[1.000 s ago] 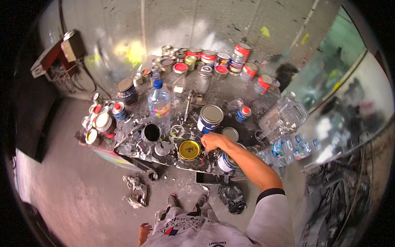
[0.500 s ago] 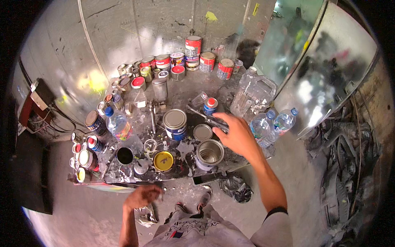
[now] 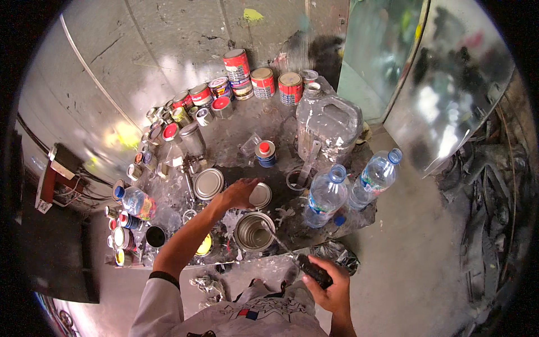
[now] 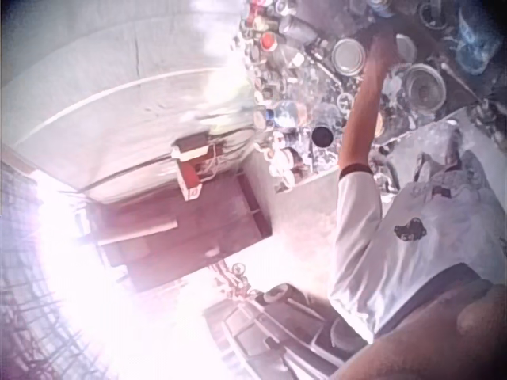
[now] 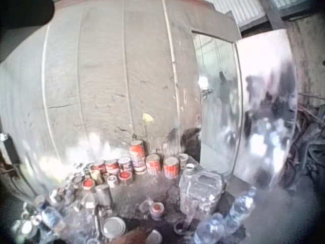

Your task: The person walks through a workshop and approaches a cluttered workbench. They pick up a paint can and a spray gun, then pour a liquid from a plastic bottle into the can. The person stirs the contents of the can with a stick and then pours the mixture into the spray gun's container. They continue to handle various paint cans and tools on the table.

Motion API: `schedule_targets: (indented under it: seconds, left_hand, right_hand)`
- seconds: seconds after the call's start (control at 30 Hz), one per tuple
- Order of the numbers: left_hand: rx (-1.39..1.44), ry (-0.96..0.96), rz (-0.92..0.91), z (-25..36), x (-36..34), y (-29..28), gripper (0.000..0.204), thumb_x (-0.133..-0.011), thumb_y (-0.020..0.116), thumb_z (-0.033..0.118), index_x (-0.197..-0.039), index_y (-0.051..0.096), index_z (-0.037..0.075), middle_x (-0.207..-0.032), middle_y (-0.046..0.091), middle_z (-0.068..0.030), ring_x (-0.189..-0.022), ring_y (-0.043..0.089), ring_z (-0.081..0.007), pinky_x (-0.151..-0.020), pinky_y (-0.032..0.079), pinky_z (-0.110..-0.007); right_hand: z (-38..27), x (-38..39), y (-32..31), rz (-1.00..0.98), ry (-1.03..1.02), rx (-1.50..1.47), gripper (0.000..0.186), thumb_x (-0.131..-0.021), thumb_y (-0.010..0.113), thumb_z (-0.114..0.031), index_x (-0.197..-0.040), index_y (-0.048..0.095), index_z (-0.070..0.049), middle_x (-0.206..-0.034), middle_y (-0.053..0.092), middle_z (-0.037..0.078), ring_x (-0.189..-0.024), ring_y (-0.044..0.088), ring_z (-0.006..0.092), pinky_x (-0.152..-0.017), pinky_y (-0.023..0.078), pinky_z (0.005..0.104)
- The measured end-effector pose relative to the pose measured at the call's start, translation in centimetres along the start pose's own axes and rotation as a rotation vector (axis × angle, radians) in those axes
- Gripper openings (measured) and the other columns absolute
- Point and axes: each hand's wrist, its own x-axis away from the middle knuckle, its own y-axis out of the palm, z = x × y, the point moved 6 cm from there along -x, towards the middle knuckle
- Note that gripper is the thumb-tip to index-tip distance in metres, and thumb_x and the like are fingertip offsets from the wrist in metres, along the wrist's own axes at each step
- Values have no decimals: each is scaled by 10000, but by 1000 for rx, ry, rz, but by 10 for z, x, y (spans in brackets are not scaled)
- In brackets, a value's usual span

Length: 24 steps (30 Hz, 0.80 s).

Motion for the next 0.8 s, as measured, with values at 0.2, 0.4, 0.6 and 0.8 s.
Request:
schedule_targets:
  seconds: [0.2, 0.4, 0.6, 0.8]
  left_hand:
    - [-190, 7, -189, 2, -19, 26, 1241, -519, 914, 388, -1520, 204, 201, -1438, 395, -206, -1342, 370, -418, -1092, 270, -615]
    - [-86, 38, -121, 12, -11, 6, 1152, -514, 886, 331, -1470, 277, 123, -1284, 454, -263, -1223, 442, -456, -1098, 338, -496]
    - [95, 13, 125, 18, 10, -61, 1106, -540, 871, 286, -1461, 279, 125, -1247, 458, -242, -1233, 433, -439, -1071, 373, -480]
    - [184, 70, 184, 48, 92, -127, 1052, -592, 837, 200, -1471, 263, 134, -1218, 451, -201, -1207, 444, -397, -1042, 395, -452]
  right_hand:
    - [16, -4, -17, -31, 55, 89, 380, -791, 742, -95, -1140, 641, 18, -964, 696, 148, -847, 667, 217, -768, 510, 315]
    - [11, -14, -17, -12, 46, 106, 370, -802, 727, -71, -1147, 634, 26, -991, 691, 167, -888, 678, 254, -805, 517, 328]
    - [2, -6, -5, 113, 30, 65, 389, -799, 730, -73, -1161, 628, 29, -969, 693, 145, -878, 668, 206, -803, 514, 313]
    - [-5, 24, -1, 319, 97, -89, 404, -814, 709, -74, -1184, 608, 53, -927, 684, 123, -805, 655, 157, -721, 521, 279]
